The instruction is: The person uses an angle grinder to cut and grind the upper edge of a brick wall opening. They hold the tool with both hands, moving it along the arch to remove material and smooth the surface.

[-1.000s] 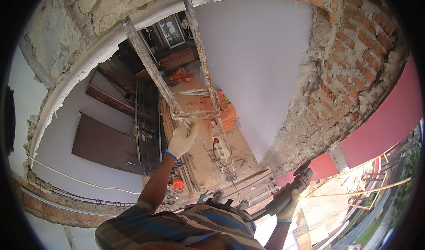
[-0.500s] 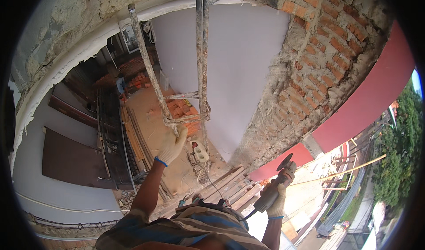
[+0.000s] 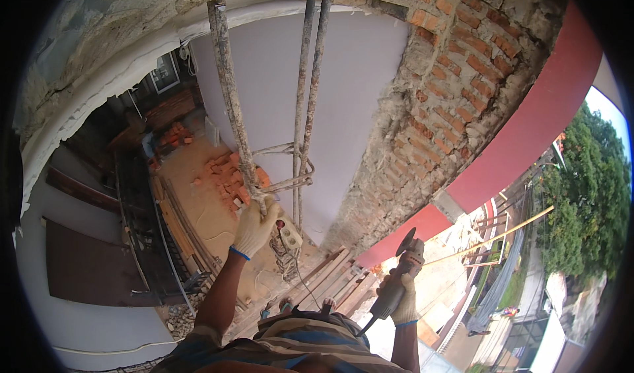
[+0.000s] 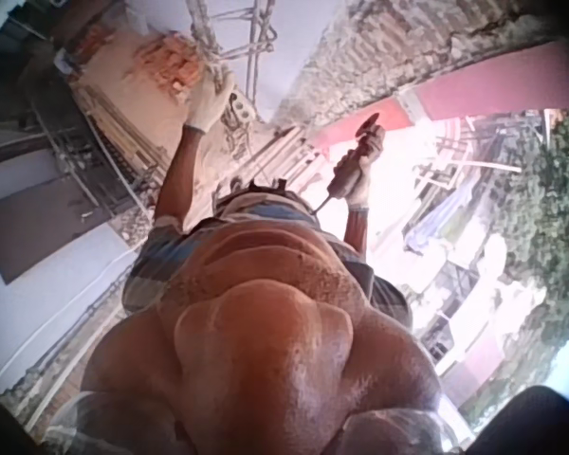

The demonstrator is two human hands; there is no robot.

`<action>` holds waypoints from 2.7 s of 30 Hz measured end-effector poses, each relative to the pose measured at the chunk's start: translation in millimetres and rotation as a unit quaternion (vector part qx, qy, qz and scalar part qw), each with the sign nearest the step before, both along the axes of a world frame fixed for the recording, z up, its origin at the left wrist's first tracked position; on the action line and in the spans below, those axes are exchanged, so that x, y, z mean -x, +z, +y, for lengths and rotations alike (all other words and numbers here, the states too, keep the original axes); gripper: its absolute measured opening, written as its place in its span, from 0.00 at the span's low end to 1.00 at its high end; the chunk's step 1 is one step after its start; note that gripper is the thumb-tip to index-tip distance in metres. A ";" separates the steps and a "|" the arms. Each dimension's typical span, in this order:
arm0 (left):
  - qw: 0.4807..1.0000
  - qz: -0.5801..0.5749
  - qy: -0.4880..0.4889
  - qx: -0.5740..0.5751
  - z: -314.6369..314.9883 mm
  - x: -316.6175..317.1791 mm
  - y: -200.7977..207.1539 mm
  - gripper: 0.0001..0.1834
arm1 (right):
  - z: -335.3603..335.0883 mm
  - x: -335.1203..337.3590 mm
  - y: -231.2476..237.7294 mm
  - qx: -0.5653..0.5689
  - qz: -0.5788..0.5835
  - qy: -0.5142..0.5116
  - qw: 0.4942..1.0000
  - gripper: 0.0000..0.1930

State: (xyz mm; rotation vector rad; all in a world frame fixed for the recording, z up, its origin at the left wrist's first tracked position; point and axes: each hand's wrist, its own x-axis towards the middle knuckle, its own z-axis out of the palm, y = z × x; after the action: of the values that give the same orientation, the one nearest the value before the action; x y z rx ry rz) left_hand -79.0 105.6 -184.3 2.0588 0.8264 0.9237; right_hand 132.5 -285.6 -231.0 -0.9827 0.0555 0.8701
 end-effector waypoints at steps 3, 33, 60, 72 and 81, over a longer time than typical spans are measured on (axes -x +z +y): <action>0.999 -0.033 -0.018 0.011 0.8 -0.8 -2.2 0.21 | 3.0 11.5 2.0 0.006 0.000 -0.008 1.000 0.31; 0.989 0.047 -0.130 0.042 25.2 4.0 7.8 0.29 | 20.0 57.1 10.4 -0.086 -0.007 -0.005 0.996 0.36; 0.993 0.021 -0.097 0.065 19.2 -1.1 15.8 0.29 | 4.8 53.7 16.9 -0.025 -0.030 0.082 0.996 0.44; 0.991 0.010 -0.109 0.072 21.1 -3.1 11.6 0.27 | 8.7 57.2 19.5 -0.036 -0.027 0.088 0.995 0.44; 0.991 0.021 -0.111 0.071 22.4 -3.9 13.2 0.25 | 14.1 57.4 19.6 -0.047 -0.028 0.088 0.995 0.43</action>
State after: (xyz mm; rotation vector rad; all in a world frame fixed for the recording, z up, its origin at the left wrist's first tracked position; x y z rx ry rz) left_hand -75.1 127.9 -171.0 2.0034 0.6487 0.6830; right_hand 75.1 -271.4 -211.3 -0.9325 -0.1205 0.9982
